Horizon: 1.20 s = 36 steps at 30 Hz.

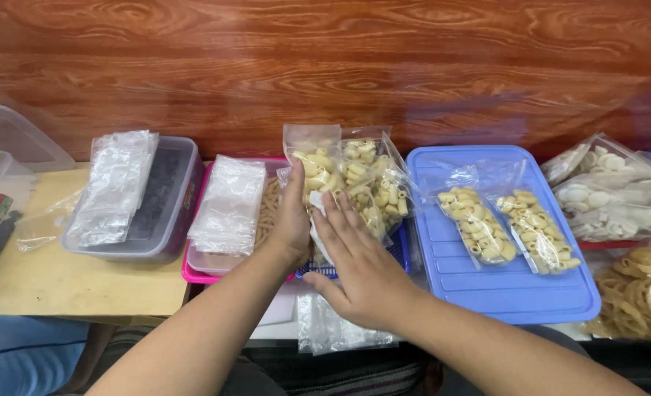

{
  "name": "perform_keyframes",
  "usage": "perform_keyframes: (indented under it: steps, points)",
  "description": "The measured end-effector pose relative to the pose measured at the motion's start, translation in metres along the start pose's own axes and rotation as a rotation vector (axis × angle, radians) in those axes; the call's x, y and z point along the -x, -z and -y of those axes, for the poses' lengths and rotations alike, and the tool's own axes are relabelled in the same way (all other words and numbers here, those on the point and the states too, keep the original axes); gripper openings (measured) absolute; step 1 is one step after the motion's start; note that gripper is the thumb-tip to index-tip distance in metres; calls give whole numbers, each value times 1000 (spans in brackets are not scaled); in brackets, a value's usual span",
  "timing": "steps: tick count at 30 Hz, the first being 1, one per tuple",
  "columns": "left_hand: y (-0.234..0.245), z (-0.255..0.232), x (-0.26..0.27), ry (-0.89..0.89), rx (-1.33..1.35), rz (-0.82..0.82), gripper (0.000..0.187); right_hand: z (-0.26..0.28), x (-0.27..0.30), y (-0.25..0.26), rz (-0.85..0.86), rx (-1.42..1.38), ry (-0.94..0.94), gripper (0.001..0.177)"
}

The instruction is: The person wipes individual clear plastic packets containing pasta by hand using a white cloth, handling them one at a time and placing them on a blue tray.

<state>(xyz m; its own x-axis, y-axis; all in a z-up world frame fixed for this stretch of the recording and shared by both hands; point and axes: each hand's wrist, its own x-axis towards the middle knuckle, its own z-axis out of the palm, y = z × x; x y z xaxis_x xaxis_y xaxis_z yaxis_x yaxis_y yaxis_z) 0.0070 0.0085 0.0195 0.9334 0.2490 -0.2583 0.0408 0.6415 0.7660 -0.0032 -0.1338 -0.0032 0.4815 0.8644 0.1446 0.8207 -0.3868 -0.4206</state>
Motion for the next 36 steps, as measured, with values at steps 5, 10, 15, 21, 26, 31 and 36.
perform_keyframes:
  steps: [5,10,15,21,26,31,36]
  points:
    - [-7,18,-4,-25,-234,-33,82,-24,-15,22,1,58,11,107]
    - [-11,6,0,114,-253,-74,104,-11,-11,19,86,18,-39,115]
    - [-17,-7,6,228,137,-29,75,-8,13,-15,-103,264,74,95]
    - [-7,16,-1,216,7,148,67,-19,-8,27,90,-48,-181,102]
    - [-21,20,8,236,-196,86,96,-47,-15,37,-149,-284,-235,106]
    - [-3,24,-12,217,77,59,92,-6,-4,37,-76,-347,-292,109]
    - [-3,3,-14,96,117,-53,90,7,19,4,28,-344,-174,100]
